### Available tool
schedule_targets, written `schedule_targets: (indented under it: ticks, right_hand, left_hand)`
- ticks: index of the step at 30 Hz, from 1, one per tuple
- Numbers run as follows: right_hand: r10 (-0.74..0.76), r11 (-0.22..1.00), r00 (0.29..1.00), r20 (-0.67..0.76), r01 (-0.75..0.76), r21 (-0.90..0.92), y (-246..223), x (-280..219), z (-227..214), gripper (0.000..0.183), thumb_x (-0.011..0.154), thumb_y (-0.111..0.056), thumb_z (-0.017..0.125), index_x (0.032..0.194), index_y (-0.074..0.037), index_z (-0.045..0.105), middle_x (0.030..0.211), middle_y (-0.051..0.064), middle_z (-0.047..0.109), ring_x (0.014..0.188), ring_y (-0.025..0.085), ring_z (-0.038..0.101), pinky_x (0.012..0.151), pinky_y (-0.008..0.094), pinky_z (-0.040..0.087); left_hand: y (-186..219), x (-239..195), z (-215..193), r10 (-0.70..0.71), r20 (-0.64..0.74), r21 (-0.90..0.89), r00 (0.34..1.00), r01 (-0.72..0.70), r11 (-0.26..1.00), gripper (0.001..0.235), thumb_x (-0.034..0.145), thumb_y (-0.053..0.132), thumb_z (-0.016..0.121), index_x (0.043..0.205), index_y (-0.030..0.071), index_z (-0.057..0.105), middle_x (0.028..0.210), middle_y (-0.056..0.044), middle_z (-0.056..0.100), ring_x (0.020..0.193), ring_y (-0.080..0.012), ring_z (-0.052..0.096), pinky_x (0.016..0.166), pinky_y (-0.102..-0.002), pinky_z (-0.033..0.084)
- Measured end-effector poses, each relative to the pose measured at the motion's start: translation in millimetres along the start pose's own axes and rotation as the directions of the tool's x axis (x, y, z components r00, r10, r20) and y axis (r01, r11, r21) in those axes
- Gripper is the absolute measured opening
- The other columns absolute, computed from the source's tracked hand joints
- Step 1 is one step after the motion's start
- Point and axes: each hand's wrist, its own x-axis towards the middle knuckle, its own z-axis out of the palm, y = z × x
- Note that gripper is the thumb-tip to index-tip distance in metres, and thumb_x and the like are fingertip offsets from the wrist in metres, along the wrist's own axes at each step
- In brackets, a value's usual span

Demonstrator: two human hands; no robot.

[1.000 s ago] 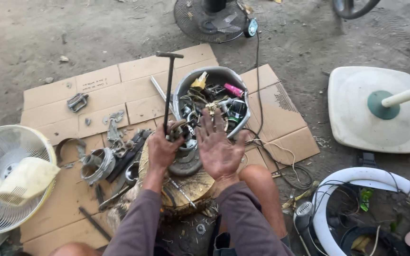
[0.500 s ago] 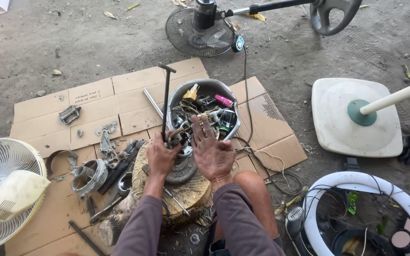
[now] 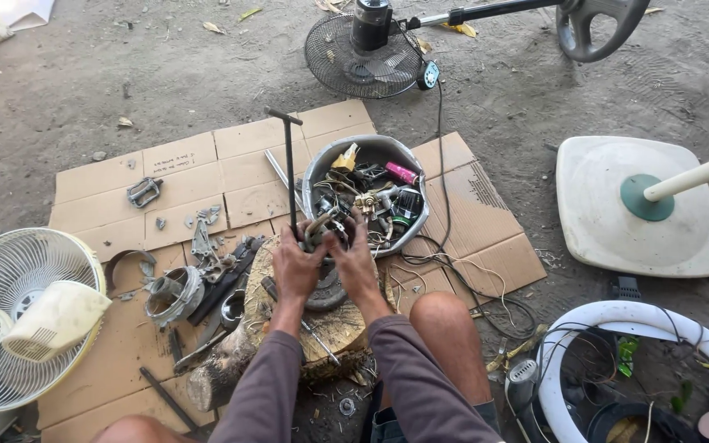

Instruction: The person sits on the ground and uses a hammer and a metal rod to strike and disassemble a cylindrical electrical component, likely a fan motor. They repeatedly hit the object to separate parts and remove internal components, placing the disassembled pieces into a nearby bucket.

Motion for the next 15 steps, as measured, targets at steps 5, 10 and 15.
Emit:
schedule_targets:
  ticks: [5, 10, 15]
  right_hand:
    - [-0.053, 0.987, 0.988, -0.148, 0.029, -0.158, 9.0, 4.9, 14.1, 0.11, 0.087, -0.077, 0.06, 0.16, -0.005, 0.02, 0.163, 0.033, 0.019, 0.154, 0.048, 0.013, 0.123, 0.067, 0.009]
    - [0.03, 0.968, 0.952, -0.305, 0.048, 0.245, 52.6, 36.1, -3.0, 0.042, 0.101, -0.041, 0.063, 0.129, -0.011, 0.055, 0.101, 0.013, 0.064, 0.085, 0.022, 0.069, 0.084, 0.038, 0.058]
    - [0.202, 0.867, 0.916, -0.346, -0.004, 0.497, 46.2, 37.7, -21.5, 0.02, 0.094, -0.029, 0.067, 0.108, -0.015, 0.07, 0.084, 0.009, 0.069, 0.09, 0.023, 0.07, 0.083, 0.039, 0.06]
  left_hand:
    - [-16.1, -14.3, 13.1, 0.016, 0.033, -0.059, 0.999, -0.014, 0.998, 0.043, 0.091, 0.038, 0.078, 0.1, 0.004, 0.054, 0.09, -0.033, 0.072, 0.084, -0.0506, 0.073, 0.078, -0.06, 0.06]
    - [-9.9, -32.0, 4.6, 0.049, 0.143, -0.053, 0.988, -0.041, 0.998, 0.039, 0.088, 0.029, 0.079, 0.099, 0.002, 0.053, 0.091, -0.033, 0.072, 0.088, -0.0495, 0.073, 0.078, -0.059, 0.06]
    - [17.4, -66.7, -27.6, 0.062, 0.143, 0.051, 0.988, -0.069, 0.996, 0.037, 0.102, 0.044, 0.057, 0.093, 0.008, 0.057, 0.081, -0.029, 0.068, 0.086, -0.0534, 0.068, 0.073, -0.063, 0.047]
